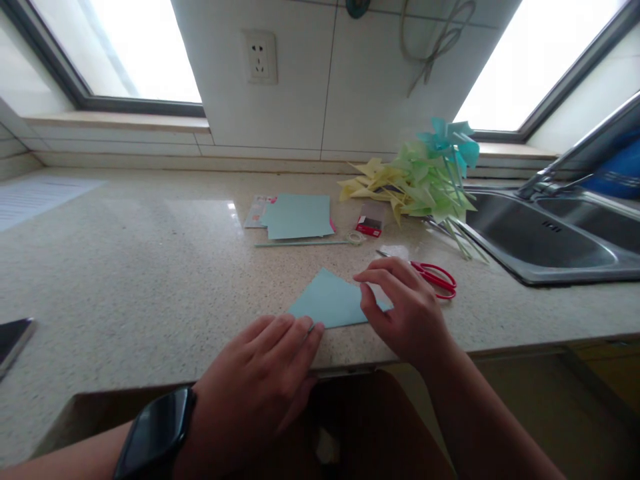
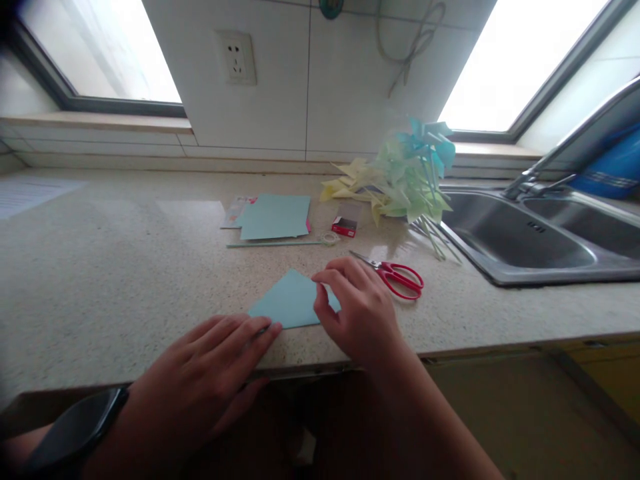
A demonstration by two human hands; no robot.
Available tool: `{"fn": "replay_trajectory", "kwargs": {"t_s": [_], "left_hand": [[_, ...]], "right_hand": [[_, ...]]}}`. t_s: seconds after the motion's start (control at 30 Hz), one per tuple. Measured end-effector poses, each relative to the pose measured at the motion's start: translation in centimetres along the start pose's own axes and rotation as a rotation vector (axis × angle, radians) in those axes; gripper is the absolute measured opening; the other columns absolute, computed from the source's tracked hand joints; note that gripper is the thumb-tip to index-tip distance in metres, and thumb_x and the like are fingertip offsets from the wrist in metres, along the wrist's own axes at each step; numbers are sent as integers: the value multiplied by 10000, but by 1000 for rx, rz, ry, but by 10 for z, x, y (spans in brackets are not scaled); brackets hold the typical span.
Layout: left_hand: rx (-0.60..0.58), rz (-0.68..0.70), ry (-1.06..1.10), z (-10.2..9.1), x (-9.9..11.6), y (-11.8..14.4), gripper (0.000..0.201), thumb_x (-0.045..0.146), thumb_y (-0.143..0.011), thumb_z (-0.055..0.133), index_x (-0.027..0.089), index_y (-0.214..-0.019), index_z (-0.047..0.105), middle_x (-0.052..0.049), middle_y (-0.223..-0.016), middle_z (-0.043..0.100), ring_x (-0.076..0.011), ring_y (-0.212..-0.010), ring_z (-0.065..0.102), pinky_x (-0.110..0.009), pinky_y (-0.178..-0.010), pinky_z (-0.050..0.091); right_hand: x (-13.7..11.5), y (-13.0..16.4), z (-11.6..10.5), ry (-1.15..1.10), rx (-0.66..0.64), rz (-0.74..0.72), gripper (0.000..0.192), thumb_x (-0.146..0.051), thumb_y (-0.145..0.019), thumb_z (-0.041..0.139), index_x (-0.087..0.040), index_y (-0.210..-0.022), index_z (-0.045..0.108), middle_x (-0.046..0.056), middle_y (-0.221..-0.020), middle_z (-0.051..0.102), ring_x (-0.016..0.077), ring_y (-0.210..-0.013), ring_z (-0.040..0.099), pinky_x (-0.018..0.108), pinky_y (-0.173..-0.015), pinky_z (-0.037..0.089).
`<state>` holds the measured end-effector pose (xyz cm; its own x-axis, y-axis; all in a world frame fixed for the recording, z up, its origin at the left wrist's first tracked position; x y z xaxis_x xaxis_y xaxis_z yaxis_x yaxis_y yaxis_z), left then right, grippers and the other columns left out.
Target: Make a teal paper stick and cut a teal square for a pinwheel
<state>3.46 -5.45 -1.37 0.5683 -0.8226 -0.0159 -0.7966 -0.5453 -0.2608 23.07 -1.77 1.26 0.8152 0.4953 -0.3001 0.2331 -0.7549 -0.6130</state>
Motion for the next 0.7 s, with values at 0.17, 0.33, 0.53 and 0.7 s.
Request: {"fn": "replay_trajectory", "kwargs": {"t_s": [0.17, 0.33, 0.53, 0.7], "left_hand": [[20, 1, -32, 2, -4, -1, 426, 258, -964, 542, 96, -1358, 549, -132, -1329, 659, -305, -1133, 621, -482, -961, 502], [16, 0, -79, -1, -5, -4, 430, 290, -931, 588, 68, -1299, 573, -155, -1259, 685, -325, -1063, 644, -494, -900, 531], [56, -40, -157, -4, -8, -2, 466, 364, -907, 631, 63, -1262, 603, -166, -1216, 705, -331, -1044, 654, -481, -881, 538], [50, -112, -205, 1, -14, 3, 635, 464, -882, 664, 29, -1334, 566, -213, -1338, 647, -368, -1143, 619, -510, -959, 504]], "right_hand": [[3, -24, -4, -160, 191, -35, 150, -90, -843, 559, -211, -885, 637, 30, -856, 624, 165, -714, 588, 327, -656, 521], [4, -46, -13, -157, 299, -46, 137, -96, -821, 549, -217, -790, 605, -2, -743, 576, 132, -589, 498, 299, -565, 451], [7, -83, -17, -84, 388, -174, 152, -110, -836, 510, -217, -753, 580, -14, -687, 590, 130, -574, 492, 292, -582, 442], [3, -78, -9, -57, 345, -298, 102, -108, -813, 550, -189, -788, 607, -13, -682, 573, 140, -615, 529, 300, -629, 457]]}}
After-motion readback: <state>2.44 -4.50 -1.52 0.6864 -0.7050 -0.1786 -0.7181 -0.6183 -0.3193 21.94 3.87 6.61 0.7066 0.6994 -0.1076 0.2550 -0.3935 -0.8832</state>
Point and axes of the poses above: each hand's wrist, its own y-axis away from the middle knuckle, its own z-axis out of the palm, x = y × z, the point moved 5 cm from there along -y, towards the middle knuckle
